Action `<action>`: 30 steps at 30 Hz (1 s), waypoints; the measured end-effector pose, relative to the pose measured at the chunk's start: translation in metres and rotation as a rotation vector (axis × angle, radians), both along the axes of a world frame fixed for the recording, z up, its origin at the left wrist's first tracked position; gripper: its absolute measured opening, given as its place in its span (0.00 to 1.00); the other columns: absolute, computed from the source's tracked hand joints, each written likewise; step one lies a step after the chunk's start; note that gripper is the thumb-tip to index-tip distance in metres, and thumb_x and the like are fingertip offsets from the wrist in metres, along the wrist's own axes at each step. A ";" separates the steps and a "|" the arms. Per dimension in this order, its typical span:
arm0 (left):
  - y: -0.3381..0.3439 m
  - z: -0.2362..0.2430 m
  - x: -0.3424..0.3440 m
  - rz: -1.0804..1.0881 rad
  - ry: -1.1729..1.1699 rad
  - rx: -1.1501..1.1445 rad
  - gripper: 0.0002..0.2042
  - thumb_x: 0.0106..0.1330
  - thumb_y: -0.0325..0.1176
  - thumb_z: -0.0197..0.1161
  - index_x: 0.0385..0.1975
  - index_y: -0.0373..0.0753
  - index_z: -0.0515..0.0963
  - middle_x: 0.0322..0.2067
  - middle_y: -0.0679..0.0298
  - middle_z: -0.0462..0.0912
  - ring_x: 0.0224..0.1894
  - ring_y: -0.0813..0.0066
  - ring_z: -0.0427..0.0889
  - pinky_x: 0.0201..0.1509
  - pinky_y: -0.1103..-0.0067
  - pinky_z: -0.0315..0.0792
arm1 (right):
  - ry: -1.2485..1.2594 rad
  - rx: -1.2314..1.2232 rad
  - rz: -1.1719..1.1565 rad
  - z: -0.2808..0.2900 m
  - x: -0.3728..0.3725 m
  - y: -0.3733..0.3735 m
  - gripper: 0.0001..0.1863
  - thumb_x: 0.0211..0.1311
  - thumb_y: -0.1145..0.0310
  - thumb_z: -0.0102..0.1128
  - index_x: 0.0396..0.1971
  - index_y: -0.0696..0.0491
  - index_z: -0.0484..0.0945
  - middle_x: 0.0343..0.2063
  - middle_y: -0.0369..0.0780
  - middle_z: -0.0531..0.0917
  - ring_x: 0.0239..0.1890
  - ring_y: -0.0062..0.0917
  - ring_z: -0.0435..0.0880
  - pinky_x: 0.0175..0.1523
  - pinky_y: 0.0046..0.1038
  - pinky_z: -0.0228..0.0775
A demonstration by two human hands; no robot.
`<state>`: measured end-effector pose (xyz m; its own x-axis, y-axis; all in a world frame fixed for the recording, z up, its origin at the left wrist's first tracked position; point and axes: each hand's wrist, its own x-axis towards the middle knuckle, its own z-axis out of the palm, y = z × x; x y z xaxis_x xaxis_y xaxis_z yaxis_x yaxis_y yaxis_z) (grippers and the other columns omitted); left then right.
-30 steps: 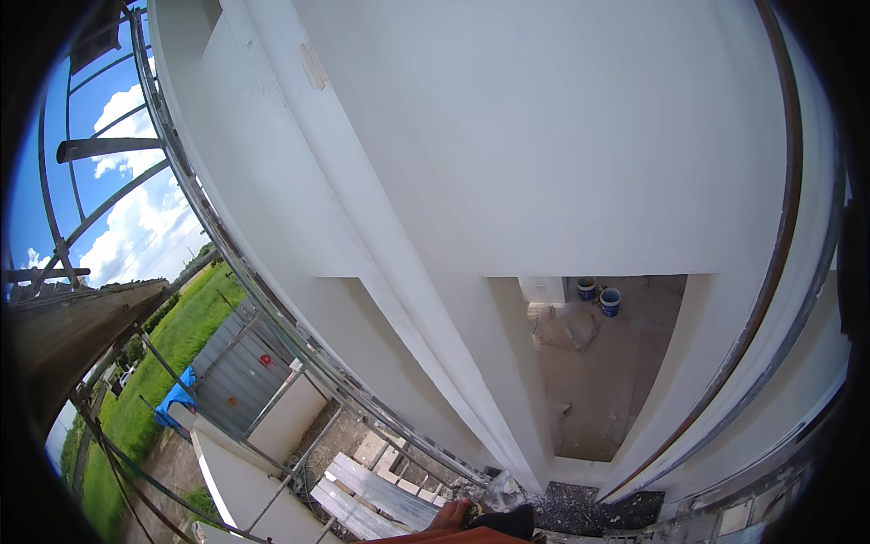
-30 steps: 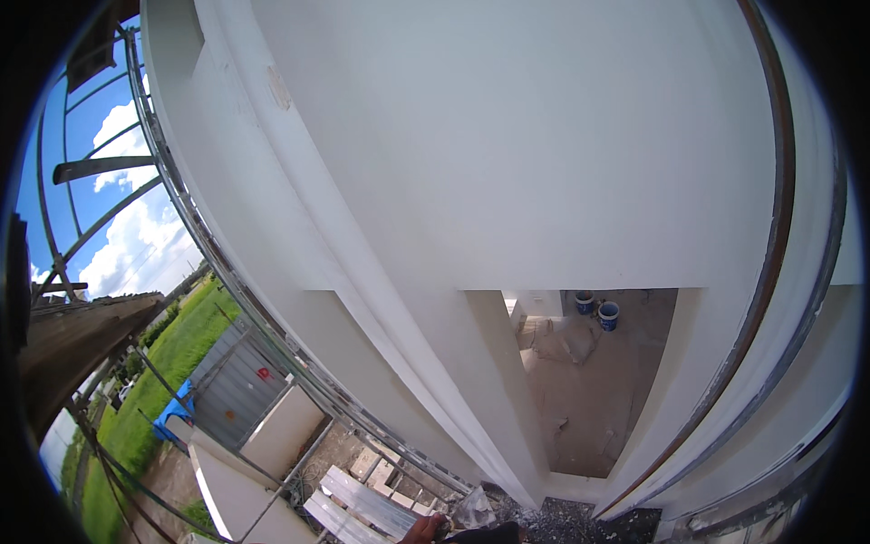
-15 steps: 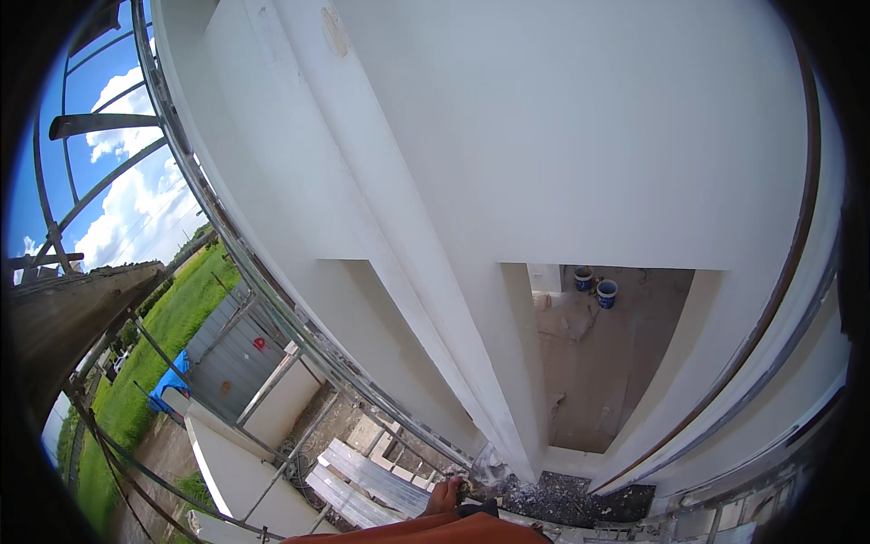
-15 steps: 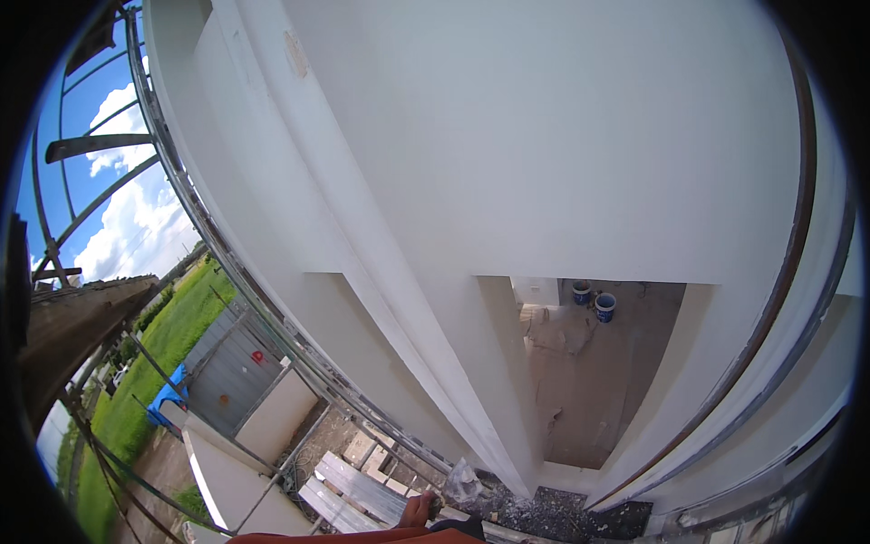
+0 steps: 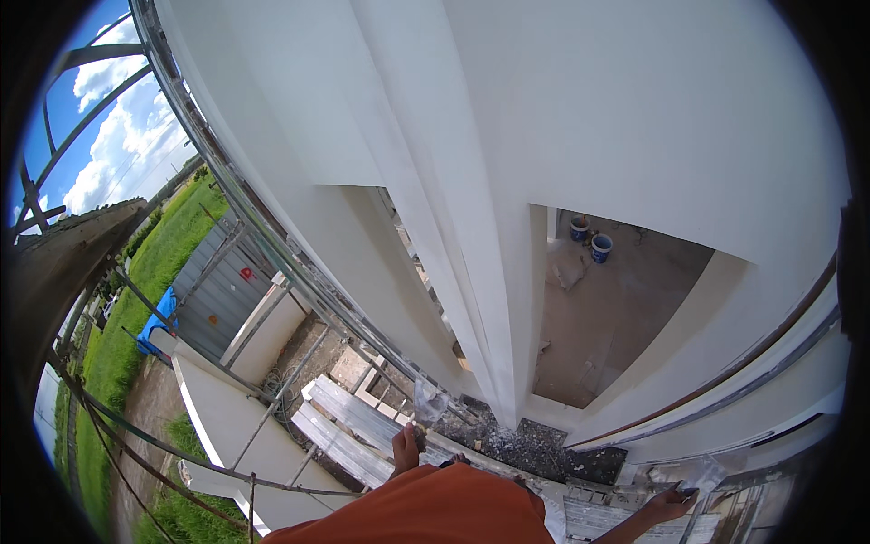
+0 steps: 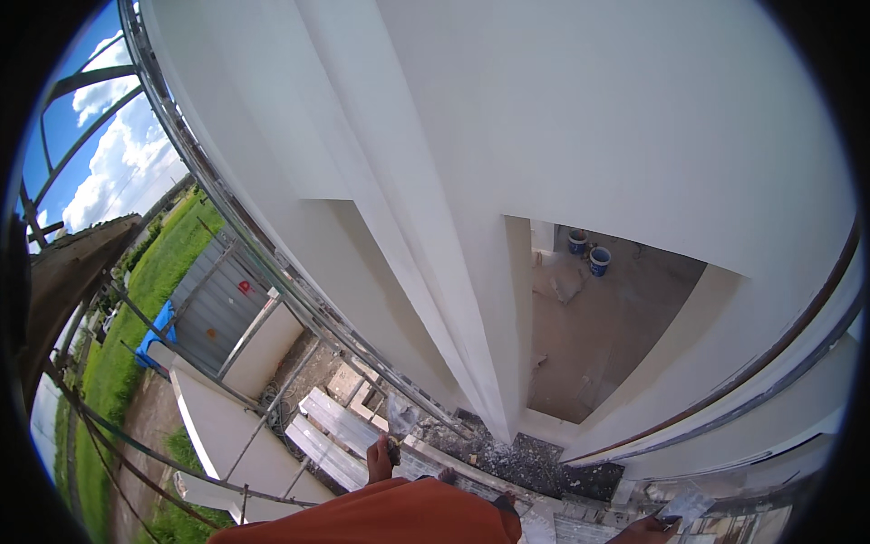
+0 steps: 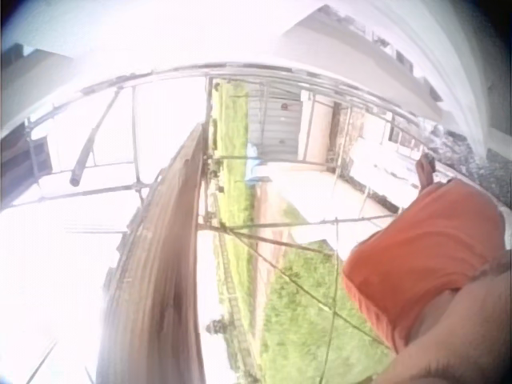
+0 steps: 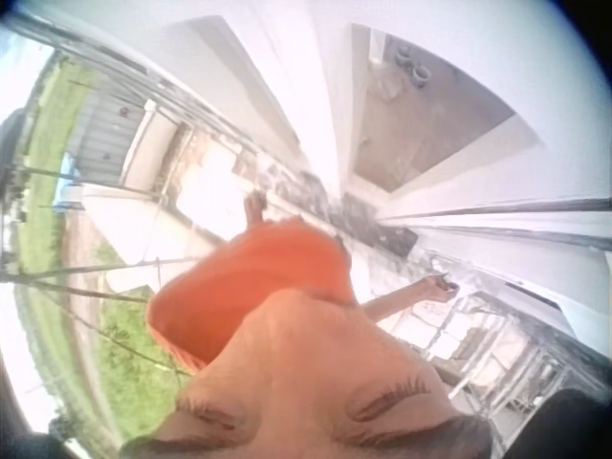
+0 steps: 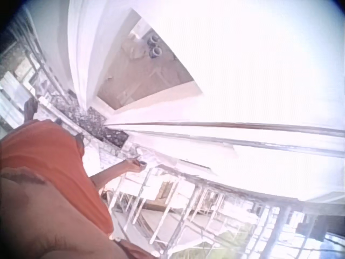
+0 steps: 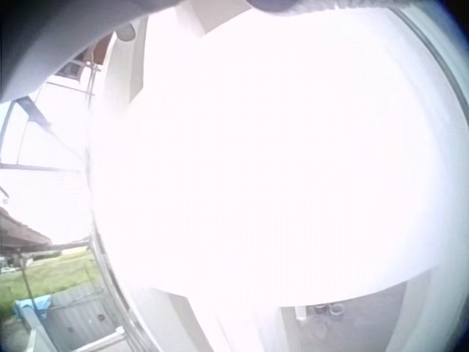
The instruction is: The person applies plaster to a white wall using a trowel and a hawk while standing on scaffolding. They repeatedly scoop plaster from the hawk and smooth it onto the wall surface, occasionally scraping excess material back onto the hawk.
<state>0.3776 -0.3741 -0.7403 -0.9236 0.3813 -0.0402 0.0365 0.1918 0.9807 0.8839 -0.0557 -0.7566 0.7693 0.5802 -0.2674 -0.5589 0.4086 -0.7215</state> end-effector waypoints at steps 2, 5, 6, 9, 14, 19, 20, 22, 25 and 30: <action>-0.004 -0.004 -0.003 0.008 0.043 -0.009 0.22 0.72 0.44 0.45 0.24 0.32 0.74 0.15 0.68 0.70 0.17 0.82 0.66 0.20 0.81 0.61 | -0.010 0.010 0.136 0.043 -0.045 0.007 0.19 0.60 0.69 0.54 0.50 0.60 0.71 0.44 0.44 0.76 0.40 0.27 0.77 0.47 0.30 0.71; 0.012 0.028 0.002 0.001 0.007 0.043 0.17 0.69 0.40 0.51 0.28 0.31 0.74 0.17 0.67 0.71 0.19 0.82 0.68 0.22 0.81 0.63 | -0.017 0.053 0.306 0.088 -0.106 0.010 0.20 0.59 0.71 0.56 0.51 0.61 0.69 0.44 0.44 0.77 0.40 0.28 0.79 0.43 0.25 0.70; 0.015 0.038 0.005 0.001 -0.014 0.070 0.15 0.69 0.39 0.51 0.29 0.31 0.74 0.18 0.67 0.72 0.20 0.82 0.68 0.24 0.81 0.64 | -0.034 0.162 0.392 0.063 -0.110 0.018 0.22 0.60 0.67 0.60 0.51 0.61 0.68 0.44 0.42 0.76 0.40 0.26 0.78 0.42 0.24 0.70; 0.014 0.058 0.011 0.029 -0.033 0.163 0.09 0.67 0.33 0.54 0.34 0.31 0.73 0.21 0.67 0.74 0.24 0.82 0.71 0.29 0.82 0.66 | -0.020 0.074 0.601 0.104 -0.190 -0.003 0.21 0.60 0.69 0.60 0.49 0.62 0.67 0.45 0.42 0.75 0.42 0.25 0.78 0.43 0.24 0.73; 0.056 0.125 0.006 -0.014 0.238 0.203 0.07 0.68 0.30 0.53 0.36 0.31 0.72 0.24 0.66 0.75 0.26 0.82 0.72 0.30 0.83 0.67 | 0.031 0.101 0.868 0.117 -0.266 -0.043 0.15 0.61 0.74 0.57 0.47 0.60 0.69 0.43 0.42 0.77 0.42 0.25 0.79 0.45 0.24 0.77; 0.082 0.189 0.007 0.021 0.533 0.114 0.03 0.63 0.22 0.56 0.29 0.32 0.70 0.21 0.63 0.71 0.21 0.78 0.69 0.24 0.80 0.62 | 0.079 0.271 1.333 0.180 -0.327 -0.075 0.11 0.61 0.78 0.54 0.43 0.57 0.71 0.35 0.35 0.78 0.36 0.18 0.80 0.43 0.25 0.78; 0.087 0.192 0.009 0.068 0.535 0.139 0.06 0.62 0.22 0.57 0.26 0.32 0.67 0.20 0.62 0.69 0.21 0.77 0.67 0.23 0.79 0.60 | 0.088 0.295 1.407 0.186 -0.335 -0.076 0.09 0.61 0.78 0.55 0.42 0.58 0.71 0.33 0.36 0.79 0.34 0.19 0.80 0.42 0.26 0.79; 0.091 0.206 0.010 0.047 0.673 0.081 0.05 0.61 0.22 0.58 0.27 0.31 0.68 0.20 0.61 0.68 0.21 0.74 0.66 0.24 0.78 0.60 | 0.101 0.327 1.551 0.211 -0.354 -0.078 0.09 0.60 0.77 0.56 0.41 0.57 0.72 0.34 0.36 0.80 0.35 0.21 0.81 0.42 0.27 0.78; 0.100 0.226 0.022 0.038 0.702 0.095 0.04 0.60 0.21 0.58 0.28 0.30 0.69 0.22 0.60 0.68 0.21 0.69 0.66 0.24 0.76 0.60 | 0.182 0.312 1.686 0.223 -0.372 -0.077 0.08 0.60 0.77 0.57 0.39 0.58 0.72 0.34 0.37 0.80 0.36 0.22 0.81 0.44 0.28 0.78; 0.093 0.227 0.013 -0.085 1.004 -0.121 0.08 0.59 0.20 0.58 0.38 0.31 0.74 0.27 0.58 0.72 0.25 0.63 0.72 0.27 0.74 0.66 | 0.300 0.375 1.835 0.207 -0.412 -0.070 0.07 0.59 0.77 0.59 0.37 0.58 0.73 0.34 0.39 0.80 0.36 0.22 0.81 0.44 0.28 0.76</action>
<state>0.3911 -0.2808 -0.5135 -0.5216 0.4919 0.6971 0.8513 0.2461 0.4634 0.4723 -0.1256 -0.5491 -0.8219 0.5664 0.0599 -0.4979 -0.6633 -0.5587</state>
